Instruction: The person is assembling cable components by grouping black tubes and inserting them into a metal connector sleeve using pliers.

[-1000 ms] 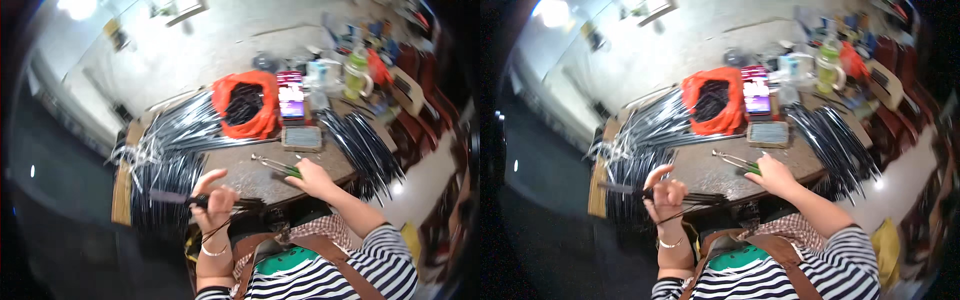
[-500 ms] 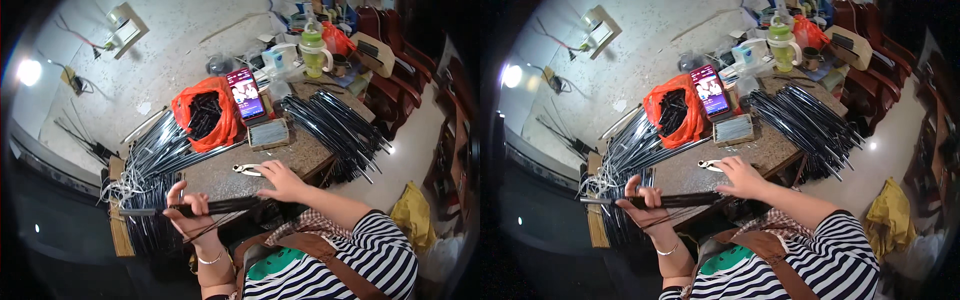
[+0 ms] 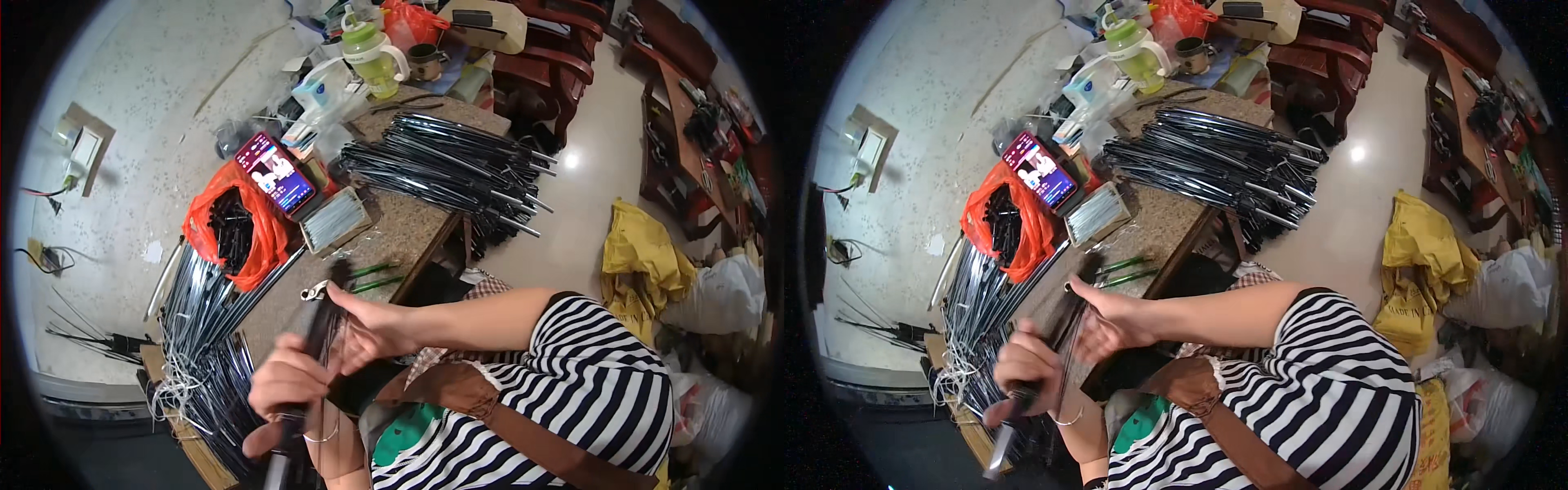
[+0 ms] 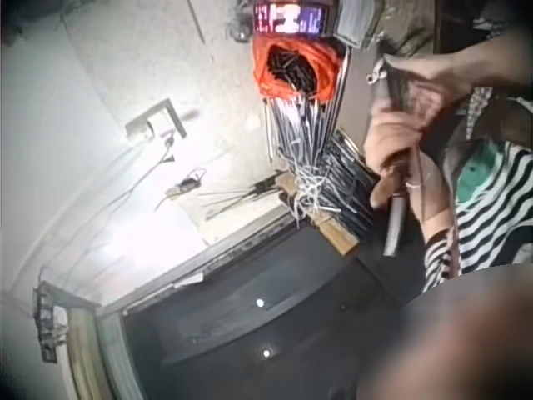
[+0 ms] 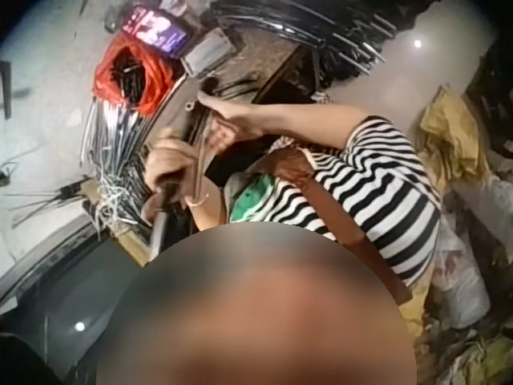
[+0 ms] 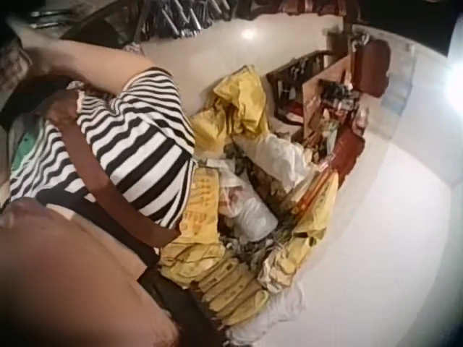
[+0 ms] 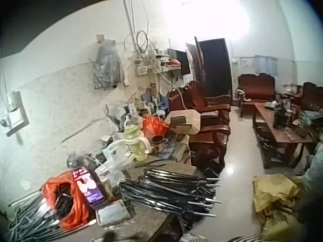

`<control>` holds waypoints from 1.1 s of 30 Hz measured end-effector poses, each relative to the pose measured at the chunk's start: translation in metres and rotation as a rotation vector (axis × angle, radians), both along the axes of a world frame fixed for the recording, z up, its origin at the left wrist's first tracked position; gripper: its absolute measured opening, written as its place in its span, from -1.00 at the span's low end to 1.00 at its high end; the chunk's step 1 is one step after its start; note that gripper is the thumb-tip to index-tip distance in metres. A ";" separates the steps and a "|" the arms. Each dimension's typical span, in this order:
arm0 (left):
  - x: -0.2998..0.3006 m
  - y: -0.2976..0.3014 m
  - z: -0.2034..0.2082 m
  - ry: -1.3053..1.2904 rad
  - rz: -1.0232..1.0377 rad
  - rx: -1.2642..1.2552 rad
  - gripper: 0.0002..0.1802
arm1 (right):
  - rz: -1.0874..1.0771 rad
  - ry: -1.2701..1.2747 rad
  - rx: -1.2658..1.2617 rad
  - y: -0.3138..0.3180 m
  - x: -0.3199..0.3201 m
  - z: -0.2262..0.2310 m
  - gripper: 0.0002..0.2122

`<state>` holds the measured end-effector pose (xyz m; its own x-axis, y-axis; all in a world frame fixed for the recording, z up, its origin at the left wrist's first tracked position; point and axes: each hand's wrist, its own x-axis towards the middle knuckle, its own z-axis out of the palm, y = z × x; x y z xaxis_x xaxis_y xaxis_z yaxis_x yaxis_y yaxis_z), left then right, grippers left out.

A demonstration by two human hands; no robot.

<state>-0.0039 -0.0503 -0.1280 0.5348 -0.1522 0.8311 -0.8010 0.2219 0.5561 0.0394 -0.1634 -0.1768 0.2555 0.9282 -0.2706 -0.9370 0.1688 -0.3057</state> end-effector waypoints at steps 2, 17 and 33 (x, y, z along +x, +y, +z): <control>-0.011 -0.019 -0.012 0.161 -0.038 -0.086 -0.25 | -0.278 0.059 0.059 -0.006 0.013 -0.002 -0.63; -0.051 0.073 -0.075 0.847 0.430 0.397 -0.72 | -1.729 -0.331 -0.100 -0.121 0.119 0.038 -0.76; -0.054 0.143 -0.135 0.788 2.028 1.136 -0.51 | -0.242 -1.900 -2.263 -0.104 0.121 -0.025 -0.54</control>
